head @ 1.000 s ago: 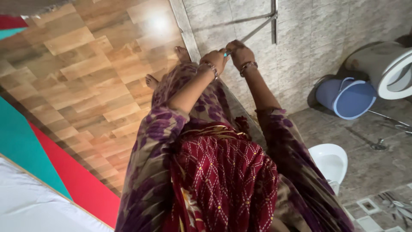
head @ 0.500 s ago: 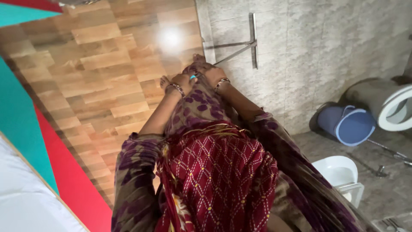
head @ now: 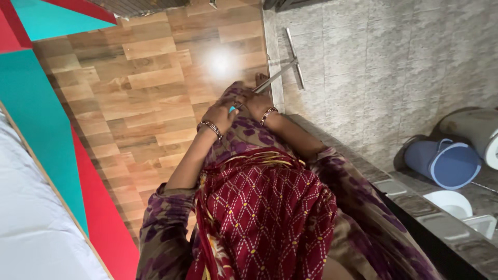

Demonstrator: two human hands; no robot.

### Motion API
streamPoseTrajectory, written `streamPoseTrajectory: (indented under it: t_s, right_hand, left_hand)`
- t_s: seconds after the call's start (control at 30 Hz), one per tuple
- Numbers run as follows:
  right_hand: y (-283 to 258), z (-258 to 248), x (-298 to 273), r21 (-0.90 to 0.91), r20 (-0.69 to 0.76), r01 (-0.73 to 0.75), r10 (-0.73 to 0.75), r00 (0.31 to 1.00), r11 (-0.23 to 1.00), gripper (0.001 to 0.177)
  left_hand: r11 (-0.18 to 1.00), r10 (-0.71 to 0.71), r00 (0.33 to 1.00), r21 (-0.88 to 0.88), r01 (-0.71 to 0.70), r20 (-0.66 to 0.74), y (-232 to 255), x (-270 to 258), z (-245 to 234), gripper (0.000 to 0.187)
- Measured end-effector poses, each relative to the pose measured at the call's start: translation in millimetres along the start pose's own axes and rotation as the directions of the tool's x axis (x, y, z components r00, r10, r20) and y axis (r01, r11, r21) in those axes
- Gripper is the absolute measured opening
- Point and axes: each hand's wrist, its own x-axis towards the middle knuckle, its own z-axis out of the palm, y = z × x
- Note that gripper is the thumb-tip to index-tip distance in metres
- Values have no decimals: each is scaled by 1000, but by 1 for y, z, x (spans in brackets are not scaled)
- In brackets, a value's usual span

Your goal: The person wipes a tiled floor using a squeegee, moving it back and forth across the surface near a doorway and then into a bathroom area.

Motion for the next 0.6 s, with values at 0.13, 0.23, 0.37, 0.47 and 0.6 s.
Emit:
streamPoseTrajectory:
  t_s: [0.13,0.23,0.37,0.47,0.6]
  right_hand:
    - [3,-8,-10,52,-26,36,-34,999,998,35]
    - [3,-35,-21,164,-19,-58,62,998,985,41]
    - [19,-77,-40,229,-162,-104,144,976,968,46]
    - [53,-89,-46,181,128,-302,282,951,936,46]
    - [135,-66,-74,246,-105,-296,329,939,923,27]
  left_hand:
    - [945,323,903,156,-289,-284,23,-10,-18,39]
    - [996,-52,994,75,46,91,51,-3,-33,40]
    - [981,101,992,161,-112,72,81,19,-41,36]
    - [997,52,981,53,-64,189,101,63,-11,39]
    - [972,234,964,-50,-229,125,129,136,55,38]
